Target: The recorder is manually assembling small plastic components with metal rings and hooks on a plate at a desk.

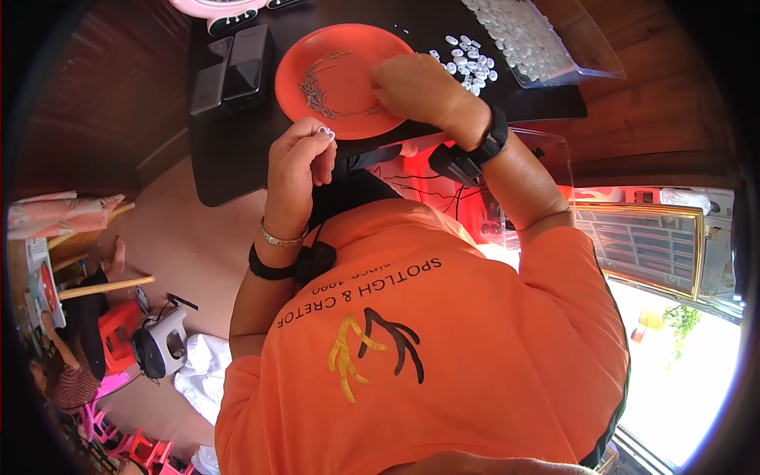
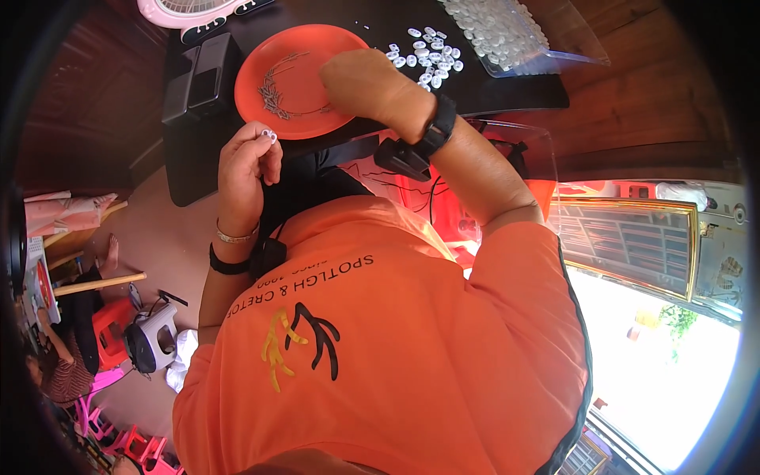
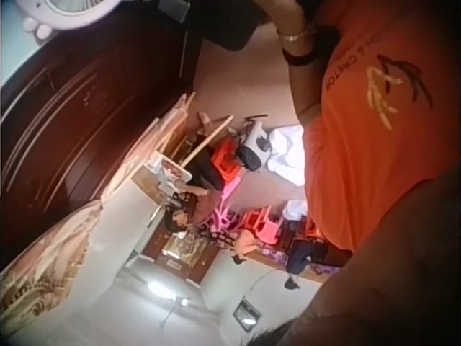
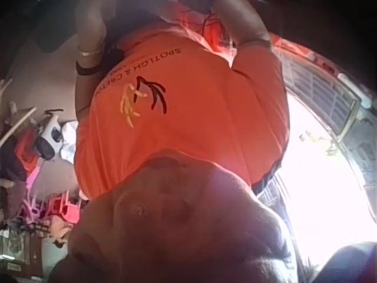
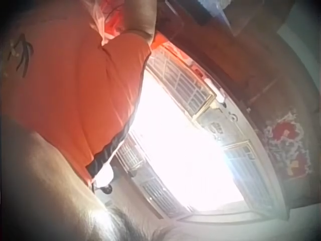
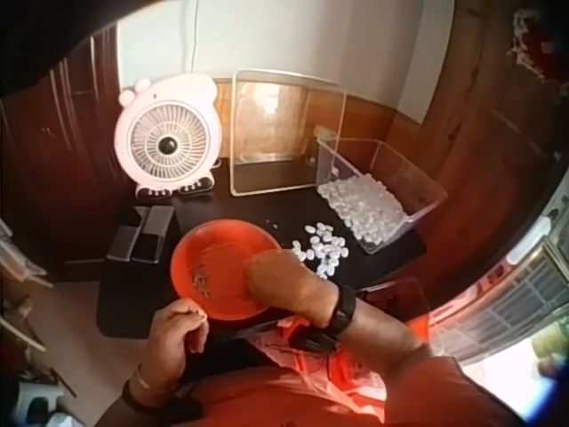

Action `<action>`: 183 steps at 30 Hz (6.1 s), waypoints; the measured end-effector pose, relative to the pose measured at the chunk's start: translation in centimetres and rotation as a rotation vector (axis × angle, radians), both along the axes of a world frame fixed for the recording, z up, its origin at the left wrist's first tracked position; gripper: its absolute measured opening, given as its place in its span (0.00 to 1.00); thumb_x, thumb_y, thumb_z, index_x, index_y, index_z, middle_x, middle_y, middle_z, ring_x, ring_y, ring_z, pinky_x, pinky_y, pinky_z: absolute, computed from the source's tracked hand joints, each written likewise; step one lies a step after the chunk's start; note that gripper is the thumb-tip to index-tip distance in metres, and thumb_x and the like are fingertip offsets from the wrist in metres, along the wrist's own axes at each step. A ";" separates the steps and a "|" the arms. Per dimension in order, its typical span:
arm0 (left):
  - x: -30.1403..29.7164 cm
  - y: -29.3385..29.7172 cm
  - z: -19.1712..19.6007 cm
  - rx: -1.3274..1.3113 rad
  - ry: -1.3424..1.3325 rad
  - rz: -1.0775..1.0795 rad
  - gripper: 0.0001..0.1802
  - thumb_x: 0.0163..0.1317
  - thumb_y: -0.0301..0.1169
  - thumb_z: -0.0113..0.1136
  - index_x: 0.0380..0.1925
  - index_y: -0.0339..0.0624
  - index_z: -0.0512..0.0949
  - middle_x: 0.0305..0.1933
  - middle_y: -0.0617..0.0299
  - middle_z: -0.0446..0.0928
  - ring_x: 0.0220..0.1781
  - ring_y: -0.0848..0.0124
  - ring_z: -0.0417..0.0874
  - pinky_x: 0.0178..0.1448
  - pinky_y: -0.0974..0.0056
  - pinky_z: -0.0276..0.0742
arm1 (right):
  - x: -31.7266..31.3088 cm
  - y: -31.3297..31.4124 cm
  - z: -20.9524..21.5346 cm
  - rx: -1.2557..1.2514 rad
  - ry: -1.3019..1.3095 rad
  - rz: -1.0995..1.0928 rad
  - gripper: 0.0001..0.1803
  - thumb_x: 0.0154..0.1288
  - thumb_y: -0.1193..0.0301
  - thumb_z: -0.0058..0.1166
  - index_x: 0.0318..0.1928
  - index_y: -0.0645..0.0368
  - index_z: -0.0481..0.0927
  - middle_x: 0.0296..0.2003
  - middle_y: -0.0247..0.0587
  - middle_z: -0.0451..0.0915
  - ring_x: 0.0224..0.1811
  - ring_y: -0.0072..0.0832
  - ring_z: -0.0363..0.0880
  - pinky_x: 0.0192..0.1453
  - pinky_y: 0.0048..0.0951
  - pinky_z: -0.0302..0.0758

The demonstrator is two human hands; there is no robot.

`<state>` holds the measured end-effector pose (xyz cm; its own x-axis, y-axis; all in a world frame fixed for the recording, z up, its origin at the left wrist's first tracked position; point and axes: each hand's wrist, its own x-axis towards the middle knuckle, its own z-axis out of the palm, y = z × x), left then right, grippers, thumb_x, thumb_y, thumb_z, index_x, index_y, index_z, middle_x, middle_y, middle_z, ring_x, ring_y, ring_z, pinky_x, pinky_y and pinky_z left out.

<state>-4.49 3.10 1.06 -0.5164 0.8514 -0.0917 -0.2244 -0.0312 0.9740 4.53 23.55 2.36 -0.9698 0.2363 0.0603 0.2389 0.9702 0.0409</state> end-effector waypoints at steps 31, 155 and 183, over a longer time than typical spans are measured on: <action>0.7 0.6 0.6 0.001 0.021 -0.022 0.12 0.61 0.32 0.49 0.21 0.39 0.72 0.16 0.68 0.68 0.17 0.81 0.64 0.23 0.74 0.56 | 1.1 -0.1 0.4 -0.846 0.396 -0.062 0.13 0.66 0.66 0.48 0.30 0.63 0.71 0.19 0.35 0.70 0.22 0.21 0.68 0.29 0.27 0.69; 1.6 1.0 1.3 0.188 0.094 -0.182 0.11 0.63 0.33 0.46 0.27 0.37 0.72 0.34 0.53 0.80 0.28 0.73 0.78 0.32 0.72 0.69 | 3.2 -5.3 1.3 -1.661 0.585 0.064 0.12 0.70 0.77 0.48 0.50 0.57 0.80 0.30 0.27 0.79 0.29 0.12 0.74 0.33 0.15 0.73; 1.6 -0.5 0.9 0.137 0.110 0.176 0.10 0.62 0.30 0.47 0.22 0.39 0.71 0.20 0.65 0.71 0.20 0.79 0.69 0.25 0.75 0.61 | 2.4 -6.0 0.3 -1.823 0.642 0.047 0.05 0.65 0.74 0.57 0.39 0.61 0.79 0.31 0.32 0.81 0.32 0.15 0.79 0.33 0.15 0.74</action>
